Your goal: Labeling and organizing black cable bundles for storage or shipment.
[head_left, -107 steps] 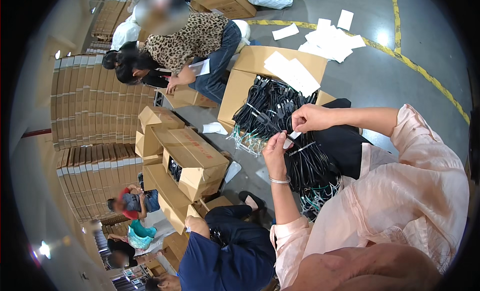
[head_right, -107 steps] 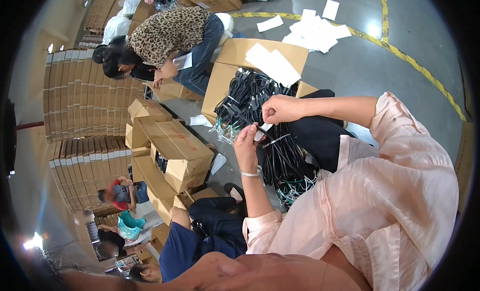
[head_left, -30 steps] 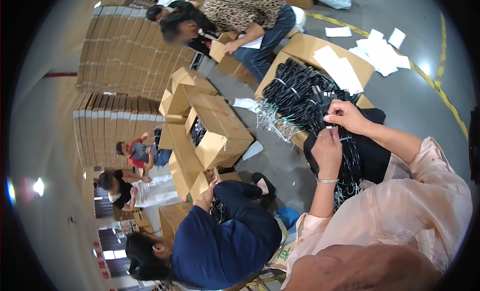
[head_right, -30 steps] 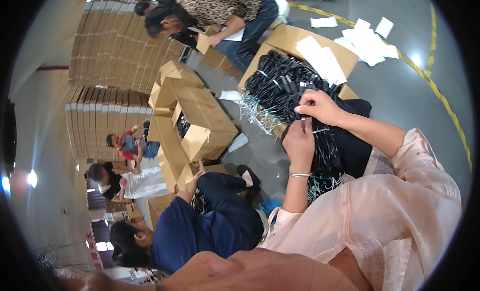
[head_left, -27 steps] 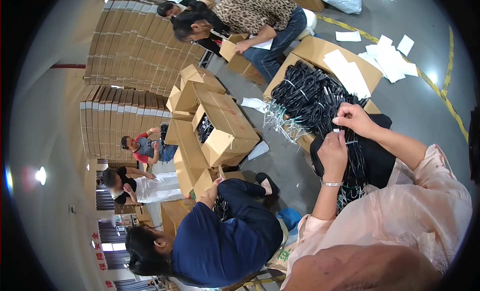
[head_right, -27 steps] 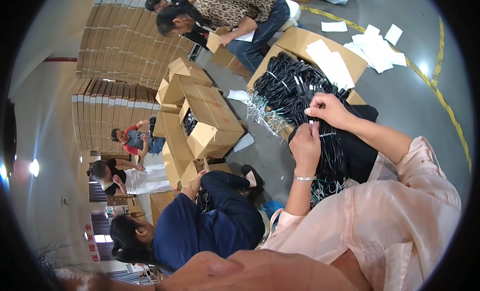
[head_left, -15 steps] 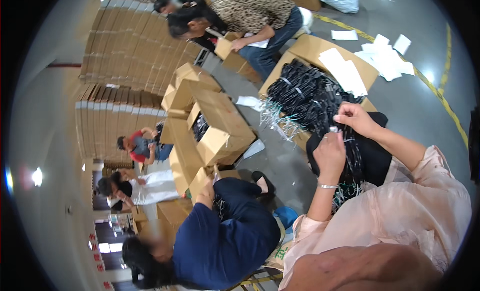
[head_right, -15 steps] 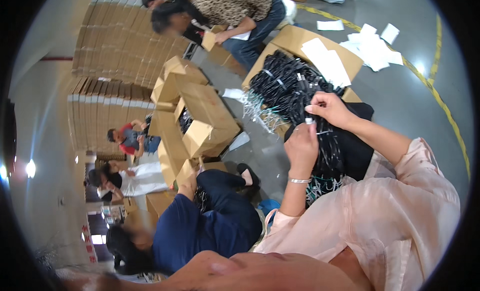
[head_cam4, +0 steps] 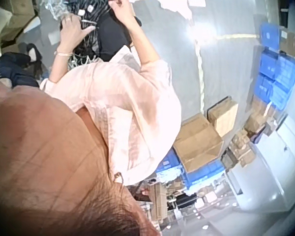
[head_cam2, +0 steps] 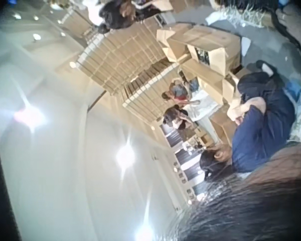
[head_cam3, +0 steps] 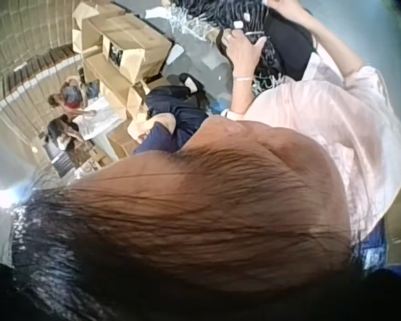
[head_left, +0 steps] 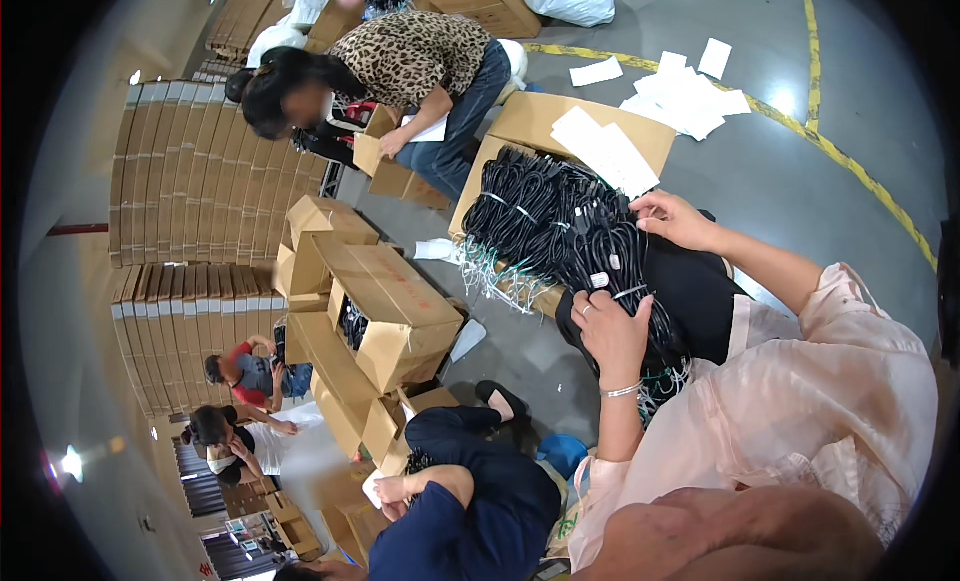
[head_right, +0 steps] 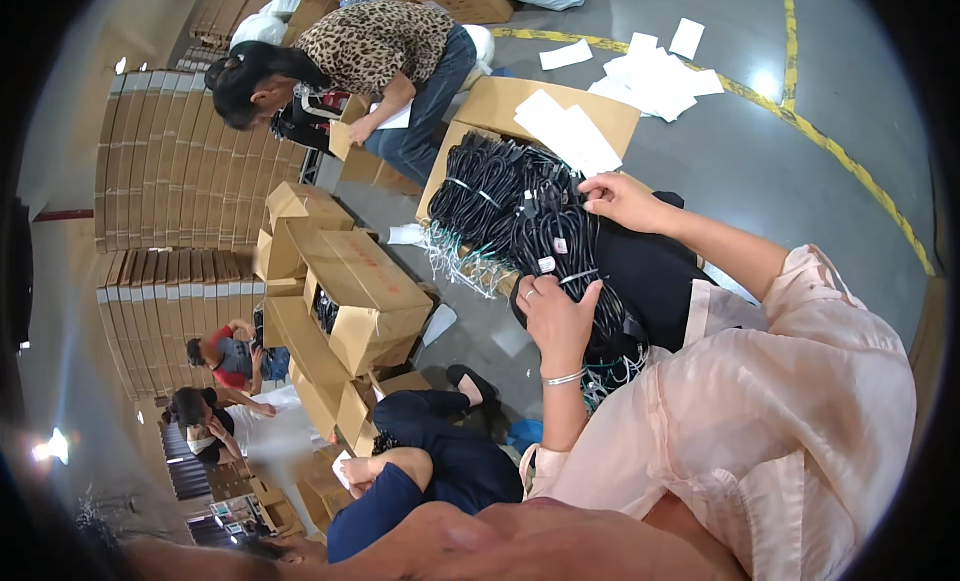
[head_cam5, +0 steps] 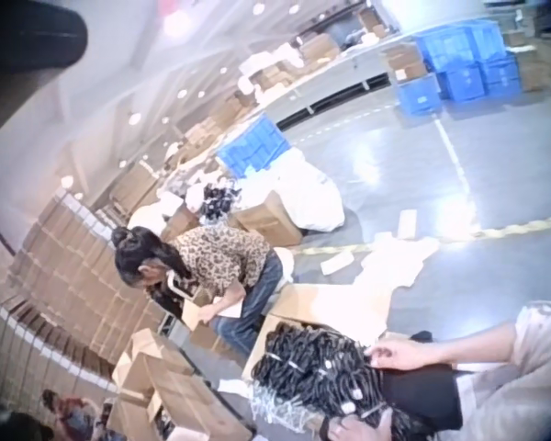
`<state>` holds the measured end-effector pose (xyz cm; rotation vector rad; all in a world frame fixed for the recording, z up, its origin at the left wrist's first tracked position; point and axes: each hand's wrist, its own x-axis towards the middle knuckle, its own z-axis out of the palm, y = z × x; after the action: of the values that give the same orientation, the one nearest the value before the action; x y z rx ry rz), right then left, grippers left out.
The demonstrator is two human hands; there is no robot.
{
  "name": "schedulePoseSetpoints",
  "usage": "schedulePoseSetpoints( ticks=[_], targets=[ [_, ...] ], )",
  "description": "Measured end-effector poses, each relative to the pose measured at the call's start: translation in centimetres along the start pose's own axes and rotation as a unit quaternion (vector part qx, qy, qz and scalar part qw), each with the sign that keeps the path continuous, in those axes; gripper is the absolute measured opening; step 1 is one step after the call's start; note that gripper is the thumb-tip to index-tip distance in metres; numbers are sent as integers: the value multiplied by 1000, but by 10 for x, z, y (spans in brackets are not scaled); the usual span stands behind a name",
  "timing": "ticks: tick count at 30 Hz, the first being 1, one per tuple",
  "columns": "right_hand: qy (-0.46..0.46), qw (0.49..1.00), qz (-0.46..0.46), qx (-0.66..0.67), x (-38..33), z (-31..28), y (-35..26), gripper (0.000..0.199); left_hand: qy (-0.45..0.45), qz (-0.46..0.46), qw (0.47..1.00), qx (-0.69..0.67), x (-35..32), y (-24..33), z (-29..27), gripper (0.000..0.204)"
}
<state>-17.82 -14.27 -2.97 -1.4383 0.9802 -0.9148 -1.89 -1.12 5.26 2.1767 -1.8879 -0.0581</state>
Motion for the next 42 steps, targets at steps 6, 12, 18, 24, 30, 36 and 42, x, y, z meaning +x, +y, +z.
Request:
schedulePoseSetpoints(
  ticks=[6,12,18,24,30,36,42],
  targets=[
    [-11,977,204,58,-22,-12,20,40,-21,-49,990,-130,-4,-23,2,35],
    [-31,969,196,147,0,15,4,40,-15,-105,964,-245,-7,-43,6,28],
    [-27,958,237,156,12,35,-13,76,48,-149,873,-461,-21,-75,25,22],
    [-73,897,231,369,7,47,-1,18,40,-187,797,-573,-31,-103,24,23],
    [-157,818,208,513,-3,54,-13,7,51,-212,753,-620,-47,-122,32,31],
    [-156,795,179,558,-34,44,-94,36,24,-198,690,-696,-56,-122,22,42],
    [-211,780,49,587,-63,16,-117,38,-26,-134,607,-783,-39,-90,23,39]
  ],
)
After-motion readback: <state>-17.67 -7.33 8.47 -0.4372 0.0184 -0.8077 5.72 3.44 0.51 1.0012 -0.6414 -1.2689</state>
